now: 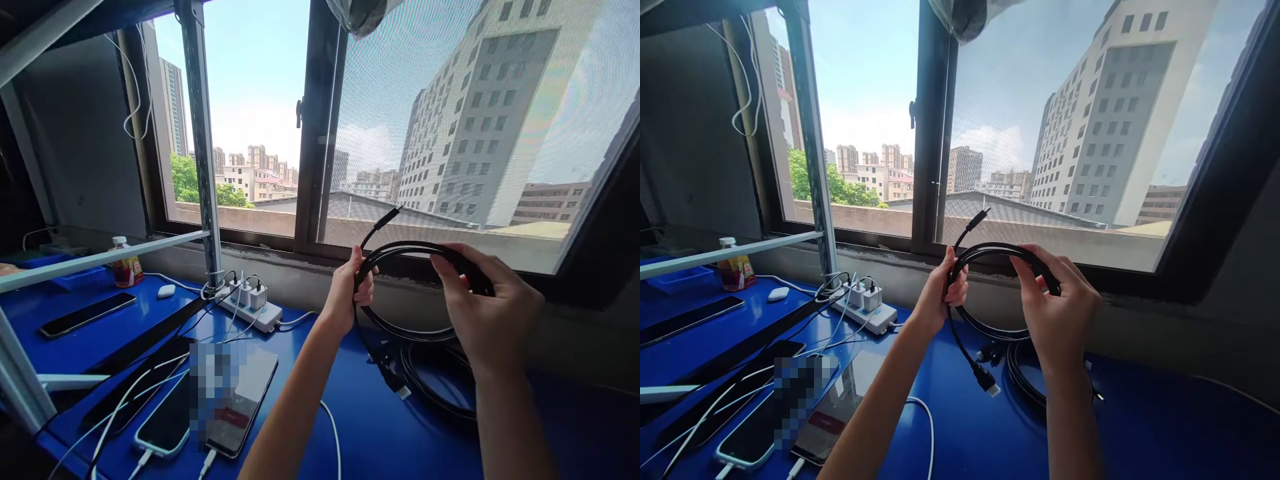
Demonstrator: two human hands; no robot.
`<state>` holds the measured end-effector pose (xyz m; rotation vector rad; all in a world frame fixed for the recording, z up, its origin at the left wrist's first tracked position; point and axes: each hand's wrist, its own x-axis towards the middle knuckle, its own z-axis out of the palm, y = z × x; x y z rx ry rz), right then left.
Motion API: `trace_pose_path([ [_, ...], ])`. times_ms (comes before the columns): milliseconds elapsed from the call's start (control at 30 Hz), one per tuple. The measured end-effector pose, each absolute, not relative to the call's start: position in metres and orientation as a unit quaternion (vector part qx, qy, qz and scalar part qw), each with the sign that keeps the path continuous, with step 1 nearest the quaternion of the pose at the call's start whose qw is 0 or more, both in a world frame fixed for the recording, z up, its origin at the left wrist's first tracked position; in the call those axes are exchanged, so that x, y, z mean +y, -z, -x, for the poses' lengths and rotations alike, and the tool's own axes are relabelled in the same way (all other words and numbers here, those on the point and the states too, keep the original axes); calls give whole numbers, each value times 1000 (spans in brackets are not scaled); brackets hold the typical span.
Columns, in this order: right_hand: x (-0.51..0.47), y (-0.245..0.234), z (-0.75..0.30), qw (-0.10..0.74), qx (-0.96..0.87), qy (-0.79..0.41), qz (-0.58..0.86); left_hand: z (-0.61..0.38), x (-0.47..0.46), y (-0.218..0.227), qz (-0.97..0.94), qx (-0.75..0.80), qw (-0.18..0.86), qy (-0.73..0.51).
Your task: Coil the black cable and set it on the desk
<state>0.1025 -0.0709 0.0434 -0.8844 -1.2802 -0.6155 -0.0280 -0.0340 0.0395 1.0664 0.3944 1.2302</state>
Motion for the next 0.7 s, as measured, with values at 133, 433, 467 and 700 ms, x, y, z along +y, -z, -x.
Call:
trace_pose_path([
  [133,-68,-44,-109,641,-571,368,358,27,-35,-42,-450,204,709,-503],
  [433,-64,-43,-111,636,-549,395,373,23,-41,-41,-519,190,649,-523],
  [467,-63,-42,-111,637,-545,391,380,23,-41,-40,-523,186,647,-523],
  [700,-61,-40,-114,636,-580,325,392,22,-41,-37,-555,179,591,-557],
])
